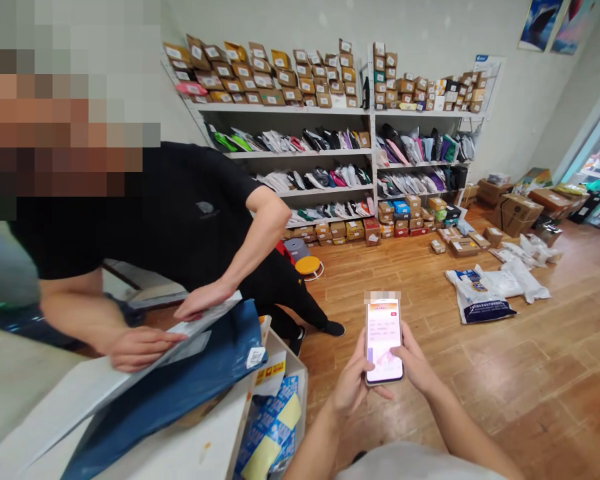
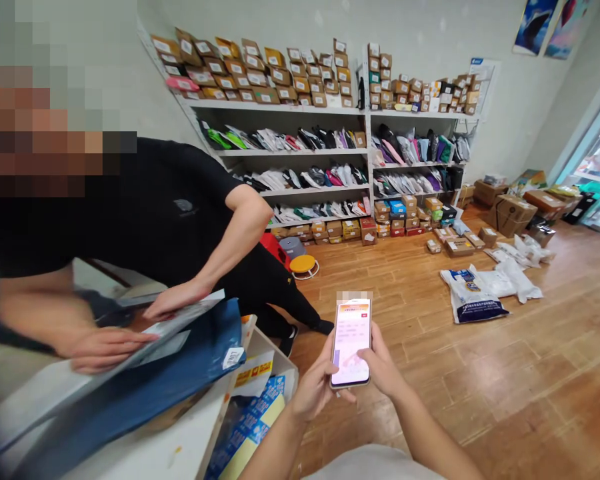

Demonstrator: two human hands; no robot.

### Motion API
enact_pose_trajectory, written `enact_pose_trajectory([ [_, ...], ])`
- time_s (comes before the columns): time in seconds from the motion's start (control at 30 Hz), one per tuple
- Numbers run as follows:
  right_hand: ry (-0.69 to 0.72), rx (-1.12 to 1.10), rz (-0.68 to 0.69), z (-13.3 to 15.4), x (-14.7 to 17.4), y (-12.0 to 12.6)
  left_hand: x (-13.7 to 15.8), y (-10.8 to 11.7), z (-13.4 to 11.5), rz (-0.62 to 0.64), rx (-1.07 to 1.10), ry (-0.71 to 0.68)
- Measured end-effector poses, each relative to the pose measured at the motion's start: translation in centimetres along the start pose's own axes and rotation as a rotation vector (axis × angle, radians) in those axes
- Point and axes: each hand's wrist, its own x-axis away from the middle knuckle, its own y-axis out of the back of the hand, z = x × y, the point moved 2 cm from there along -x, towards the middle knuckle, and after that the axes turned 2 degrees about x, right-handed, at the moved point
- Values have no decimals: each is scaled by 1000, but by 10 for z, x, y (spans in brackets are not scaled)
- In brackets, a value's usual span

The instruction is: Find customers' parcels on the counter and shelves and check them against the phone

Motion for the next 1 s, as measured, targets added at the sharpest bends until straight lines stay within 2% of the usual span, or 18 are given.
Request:
enact_pose_trajectory([
  [0.2,38,56,25,-11,-2,-16,8,14,-5,24,95,-55],
  [0.4,75,98,83,-20,0,-27,21,13,-13,-75,66,-68],
  [0.6,109,104,62,-22,6,-39,26,16,-15,-146,-24,-69],
  [0.8,128,114,17,-30,7,-40,29,25,-12,-46,67,-66],
  [1.0,103,53,-36,-28,5,-43,14,55,19,38,88,-106],
])
